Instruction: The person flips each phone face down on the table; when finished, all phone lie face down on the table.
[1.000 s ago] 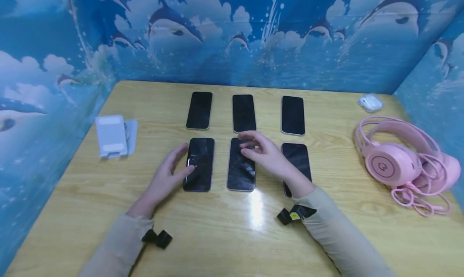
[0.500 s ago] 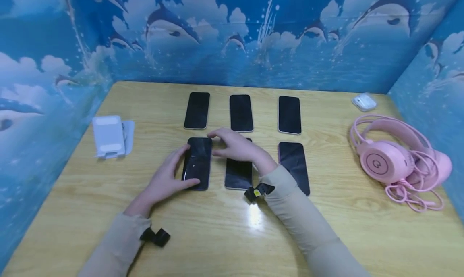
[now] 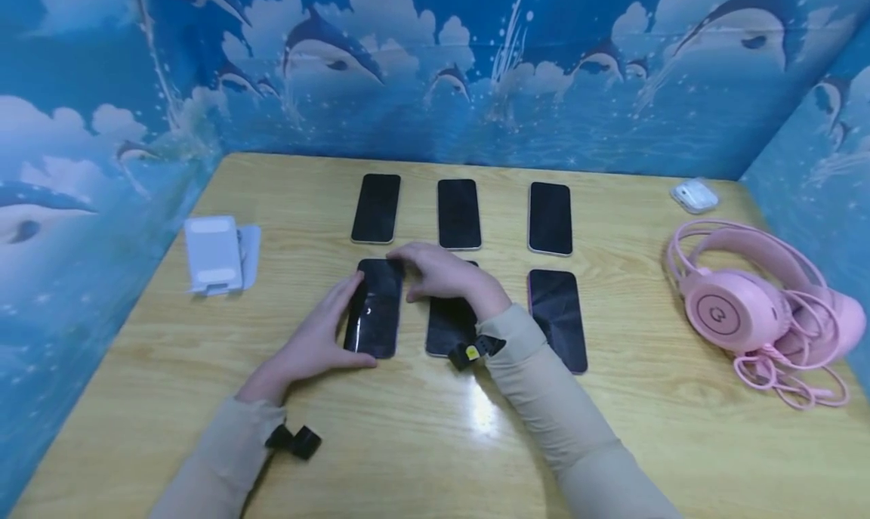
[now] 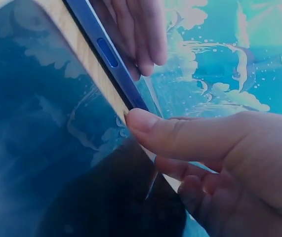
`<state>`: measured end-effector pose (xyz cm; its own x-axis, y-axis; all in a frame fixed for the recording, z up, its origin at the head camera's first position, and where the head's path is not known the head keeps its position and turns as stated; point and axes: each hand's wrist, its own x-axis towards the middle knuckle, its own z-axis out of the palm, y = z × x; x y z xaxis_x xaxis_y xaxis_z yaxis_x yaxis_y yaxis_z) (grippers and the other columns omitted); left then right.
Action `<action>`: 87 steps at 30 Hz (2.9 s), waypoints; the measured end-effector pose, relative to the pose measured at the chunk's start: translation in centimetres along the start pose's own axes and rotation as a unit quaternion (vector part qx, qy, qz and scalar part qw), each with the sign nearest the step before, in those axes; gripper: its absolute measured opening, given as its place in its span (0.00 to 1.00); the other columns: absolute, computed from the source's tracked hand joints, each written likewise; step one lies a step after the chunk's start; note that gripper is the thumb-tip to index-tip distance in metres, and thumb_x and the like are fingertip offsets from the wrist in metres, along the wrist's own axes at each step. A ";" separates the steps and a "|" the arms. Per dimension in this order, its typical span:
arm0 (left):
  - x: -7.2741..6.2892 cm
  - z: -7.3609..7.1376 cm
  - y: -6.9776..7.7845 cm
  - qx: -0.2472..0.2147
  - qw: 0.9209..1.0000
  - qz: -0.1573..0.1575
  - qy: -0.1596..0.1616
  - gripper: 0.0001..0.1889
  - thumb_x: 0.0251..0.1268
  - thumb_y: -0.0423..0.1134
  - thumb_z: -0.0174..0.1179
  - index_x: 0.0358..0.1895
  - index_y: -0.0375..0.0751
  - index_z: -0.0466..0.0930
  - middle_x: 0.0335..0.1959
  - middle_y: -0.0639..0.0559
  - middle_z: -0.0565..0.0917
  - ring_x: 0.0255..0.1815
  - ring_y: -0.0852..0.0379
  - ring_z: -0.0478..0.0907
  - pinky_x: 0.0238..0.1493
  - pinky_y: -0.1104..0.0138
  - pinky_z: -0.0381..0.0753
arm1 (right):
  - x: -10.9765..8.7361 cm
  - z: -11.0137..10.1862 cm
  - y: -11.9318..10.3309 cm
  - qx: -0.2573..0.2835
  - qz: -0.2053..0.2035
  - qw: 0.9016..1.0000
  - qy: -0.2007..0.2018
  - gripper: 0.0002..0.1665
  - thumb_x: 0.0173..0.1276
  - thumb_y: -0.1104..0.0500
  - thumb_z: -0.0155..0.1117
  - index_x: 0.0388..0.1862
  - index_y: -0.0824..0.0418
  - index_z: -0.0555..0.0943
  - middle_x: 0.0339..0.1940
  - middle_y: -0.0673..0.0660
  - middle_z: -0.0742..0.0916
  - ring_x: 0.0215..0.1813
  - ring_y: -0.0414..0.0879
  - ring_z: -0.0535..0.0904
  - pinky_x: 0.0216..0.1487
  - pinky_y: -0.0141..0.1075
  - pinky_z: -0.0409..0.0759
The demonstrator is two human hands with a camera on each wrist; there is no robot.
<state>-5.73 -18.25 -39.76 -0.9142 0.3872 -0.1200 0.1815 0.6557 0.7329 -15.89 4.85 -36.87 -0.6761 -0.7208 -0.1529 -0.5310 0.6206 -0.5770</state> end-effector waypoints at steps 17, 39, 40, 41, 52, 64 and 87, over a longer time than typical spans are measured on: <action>0.3 0.0 -0.4 -0.007 1.000 0.017 0.005 0.66 0.35 0.61 0.76 0.77 0.61 0.36 0.77 0.51 0.44 0.75 0.45 0.45 0.68 0.45 0.50 | 0.6 0.4 1.5 0.109 -0.050 0.990 0.077 0.36 0.51 0.60 0.77 0.61 0.54 0.76 0.55 0.50 0.81 0.39 0.42 0.75 0.44 0.35 0.73; -0.1 -0.9 -0.4 -0.138 0.990 0.038 -0.004 0.59 0.42 0.45 0.77 0.76 0.63 0.44 0.76 0.58 0.49 0.75 0.53 0.44 0.71 0.50 0.43 | 1.6 2.3 0.5 0.240 -0.156 0.945 0.160 0.28 0.63 0.61 0.67 0.63 0.60 0.75 0.61 0.54 0.76 0.48 0.50 0.77 0.49 0.37 0.75; -0.1 -0.9 -0.5 -0.153 0.987 0.046 -0.005 0.59 0.42 0.42 0.77 0.76 0.61 0.44 0.76 0.58 0.48 0.75 0.54 0.44 0.71 0.52 0.43 | 1.7 2.4 0.5 0.244 -0.157 0.944 0.156 0.29 0.64 0.61 0.66 0.64 0.60 0.73 0.62 0.55 0.75 0.50 0.50 0.76 0.51 0.37 0.75; -0.1 -1.0 -0.6 -0.169 0.984 0.052 -0.007 0.59 0.43 0.40 0.77 0.76 0.60 0.44 0.76 0.59 0.48 0.75 0.56 0.44 0.72 0.55 0.43 | 1.8 2.6 0.4 0.249 -0.155 0.944 0.149 0.30 0.65 0.61 0.65 0.66 0.60 0.71 0.64 0.55 0.74 0.53 0.50 0.75 0.54 0.37 0.74; -0.4 -1.7 -1.9 -0.249 0.964 0.096 -0.023 0.59 0.43 0.30 0.75 0.77 0.48 0.42 0.76 0.55 0.46 0.75 0.58 0.43 0.69 0.71 0.43 | 2.0 3.1 -0.4 0.130 -0.058 0.987 0.077 0.42 0.69 0.42 0.57 0.77 0.49 0.53 0.71 0.53 0.69 0.69 0.45 0.62 0.66 0.40 0.61; -0.9 -2.9 -3.1 -0.285 0.950 0.123 -0.047 0.61 0.43 0.22 0.72 0.77 0.48 0.38 0.77 0.48 0.43 0.76 0.50 0.43 0.69 0.71 0.46 | 2.3 3.5 0.1 0.064 -0.088 0.989 0.100 0.43 0.65 0.50 0.65 0.75 0.55 0.58 0.68 0.54 0.72 0.66 0.44 0.65 0.66 0.32 0.59; -1.0 -3.6 -3.3 -0.248 0.965 0.051 -0.066 0.55 0.50 0.27 0.70 0.77 0.46 0.40 0.76 0.45 0.47 0.74 0.46 0.48 0.70 0.57 0.47 | 2.4 3.2 -0.2 0.026 -0.058 0.995 0.072 0.45 0.64 0.49 0.66 0.75 0.58 0.58 0.71 0.55 0.68 0.69 0.48 0.62 0.68 0.36 0.57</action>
<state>-6.68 -23.11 -39.63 -0.8407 0.5340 -0.0901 0.0429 0.2315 0.9719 -15.72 2.01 -39.68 -0.6801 -0.7324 0.0314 -0.5846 0.5160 -0.6261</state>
